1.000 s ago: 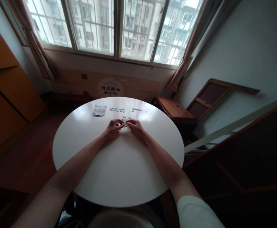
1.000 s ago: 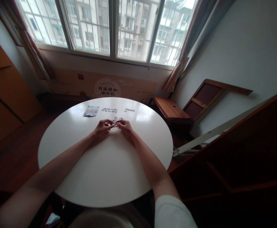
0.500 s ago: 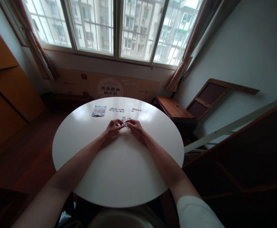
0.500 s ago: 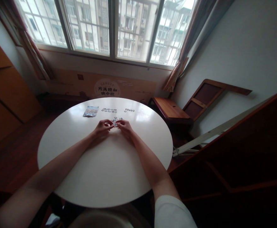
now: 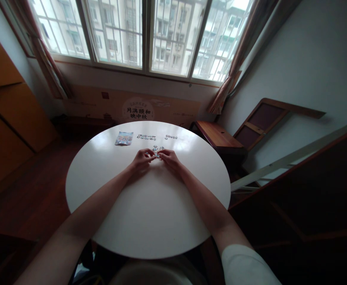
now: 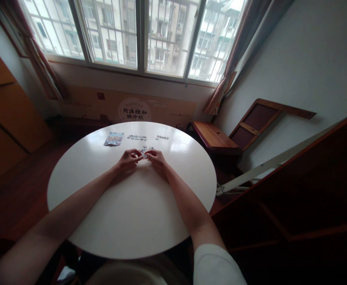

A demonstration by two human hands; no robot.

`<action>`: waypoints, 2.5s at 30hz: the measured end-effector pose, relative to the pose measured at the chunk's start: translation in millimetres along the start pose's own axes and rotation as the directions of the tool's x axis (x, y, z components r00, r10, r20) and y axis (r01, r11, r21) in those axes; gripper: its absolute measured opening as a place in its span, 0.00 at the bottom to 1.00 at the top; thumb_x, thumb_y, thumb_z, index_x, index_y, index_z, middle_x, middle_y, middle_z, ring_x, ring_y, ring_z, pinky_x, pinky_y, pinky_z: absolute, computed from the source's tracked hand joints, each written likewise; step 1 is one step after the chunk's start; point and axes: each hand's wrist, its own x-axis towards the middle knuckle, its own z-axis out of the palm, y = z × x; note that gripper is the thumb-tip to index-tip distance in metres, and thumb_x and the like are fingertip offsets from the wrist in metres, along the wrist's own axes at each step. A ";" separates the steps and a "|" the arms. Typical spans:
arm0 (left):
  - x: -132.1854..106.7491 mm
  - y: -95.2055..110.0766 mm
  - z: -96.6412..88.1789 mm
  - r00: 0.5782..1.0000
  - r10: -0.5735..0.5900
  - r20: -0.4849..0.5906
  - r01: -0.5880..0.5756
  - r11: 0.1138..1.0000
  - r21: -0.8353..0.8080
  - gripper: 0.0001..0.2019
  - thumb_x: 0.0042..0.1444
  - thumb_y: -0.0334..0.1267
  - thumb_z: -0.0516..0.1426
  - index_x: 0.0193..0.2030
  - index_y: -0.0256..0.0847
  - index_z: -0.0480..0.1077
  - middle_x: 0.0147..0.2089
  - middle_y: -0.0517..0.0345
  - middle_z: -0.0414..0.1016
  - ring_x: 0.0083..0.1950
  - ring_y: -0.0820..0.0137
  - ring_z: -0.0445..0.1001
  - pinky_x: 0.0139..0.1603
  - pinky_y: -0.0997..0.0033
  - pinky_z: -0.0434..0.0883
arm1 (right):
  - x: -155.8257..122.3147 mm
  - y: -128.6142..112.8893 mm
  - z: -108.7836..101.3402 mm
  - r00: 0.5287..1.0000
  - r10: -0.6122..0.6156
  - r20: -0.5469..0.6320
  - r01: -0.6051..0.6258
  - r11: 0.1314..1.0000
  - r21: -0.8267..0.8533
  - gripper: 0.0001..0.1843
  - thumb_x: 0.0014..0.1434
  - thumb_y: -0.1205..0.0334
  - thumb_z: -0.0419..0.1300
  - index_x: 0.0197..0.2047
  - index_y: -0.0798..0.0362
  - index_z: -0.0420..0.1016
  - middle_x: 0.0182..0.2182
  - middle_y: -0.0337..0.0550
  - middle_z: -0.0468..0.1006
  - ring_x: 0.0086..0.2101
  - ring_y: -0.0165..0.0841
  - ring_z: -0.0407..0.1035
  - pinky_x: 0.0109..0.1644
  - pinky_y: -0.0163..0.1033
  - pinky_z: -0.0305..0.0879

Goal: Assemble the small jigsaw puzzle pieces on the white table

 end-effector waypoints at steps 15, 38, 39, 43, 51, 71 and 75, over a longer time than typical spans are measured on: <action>-0.3 -0.1 -0.2 1.000 0.000 0.021 0.000 1.000 0.002 0.20 0.42 0.51 0.64 0.31 0.35 0.71 0.31 0.55 0.73 0.24 0.75 0.69 0.20 0.77 0.69 | -0.1 0.4 -1.0 1.000 -0.005 -0.003 0.004 1.000 -0.009 0.14 0.46 0.56 0.64 0.32 0.57 0.78 0.23 0.41 0.76 0.24 0.28 0.65 0.29 0.35 0.61; 0.9 -4.5 -1.0 0.999 -0.024 0.036 0.025 0.999 -0.030 0.20 0.41 0.51 0.65 0.32 0.34 0.72 0.30 0.57 0.71 0.24 0.76 0.69 0.20 0.77 0.67 | 1.6 2.2 -1.2 1.000 0.003 -0.004 -0.003 1.000 0.001 0.14 0.46 0.57 0.63 0.32 0.58 0.79 0.22 0.40 0.76 0.22 0.27 0.64 0.27 0.33 0.60; 1.0 -4.8 -1.0 0.999 -0.021 0.033 0.021 0.999 -0.028 0.20 0.41 0.51 0.65 0.32 0.34 0.72 0.30 0.57 0.71 0.24 0.75 0.69 0.20 0.77 0.67 | 1.8 2.6 -1.3 1.000 0.002 -0.002 -0.002 1.000 0.003 0.14 0.46 0.57 0.63 0.33 0.58 0.79 0.22 0.40 0.75 0.22 0.27 0.64 0.27 0.33 0.59; 1.1 -3.7 -1.0 1.000 -0.007 0.004 0.007 1.000 -0.014 0.22 0.41 0.51 0.65 0.35 0.34 0.71 0.32 0.56 0.72 0.24 0.76 0.69 0.20 0.77 0.68 | 2.4 3.7 -1.7 1.000 0.001 0.002 -0.001 1.000 0.017 0.14 0.46 0.57 0.63 0.33 0.58 0.79 0.22 0.40 0.75 0.22 0.26 0.64 0.28 0.33 0.59; -0.4 0.4 -0.9 1.000 0.012 0.024 -0.012 1.000 -0.007 0.23 0.42 0.50 0.65 0.40 0.34 0.73 0.35 0.54 0.73 0.24 0.76 0.69 0.20 0.77 0.69 | 3.5 7.9 -3.6 0.999 -0.017 0.028 0.016 0.999 0.032 0.13 0.46 0.58 0.63 0.34 0.57 0.79 0.23 0.40 0.76 0.23 0.26 0.65 0.28 0.33 0.60; 0.9 -2.7 -1.3 1.000 0.011 0.008 -0.011 1.000 0.005 0.23 0.42 0.50 0.65 0.40 0.34 0.73 0.35 0.53 0.74 0.24 0.76 0.69 0.20 0.77 0.70 | 1.2 2.2 -2.3 0.999 -0.004 0.032 0.004 1.000 0.015 0.15 0.46 0.56 0.64 0.35 0.57 0.80 0.24 0.41 0.77 0.23 0.27 0.65 0.28 0.34 0.61; -0.4 1.7 -1.2 1.000 -0.002 0.018 0.002 1.000 -0.001 0.24 0.41 0.49 0.65 0.41 0.34 0.73 0.35 0.53 0.74 0.24 0.76 0.69 0.20 0.77 0.70 | 0.8 1.4 -2.7 0.999 -0.003 0.038 0.003 1.000 0.006 0.15 0.46 0.55 0.64 0.34 0.57 0.80 0.24 0.41 0.77 0.23 0.27 0.65 0.29 0.34 0.61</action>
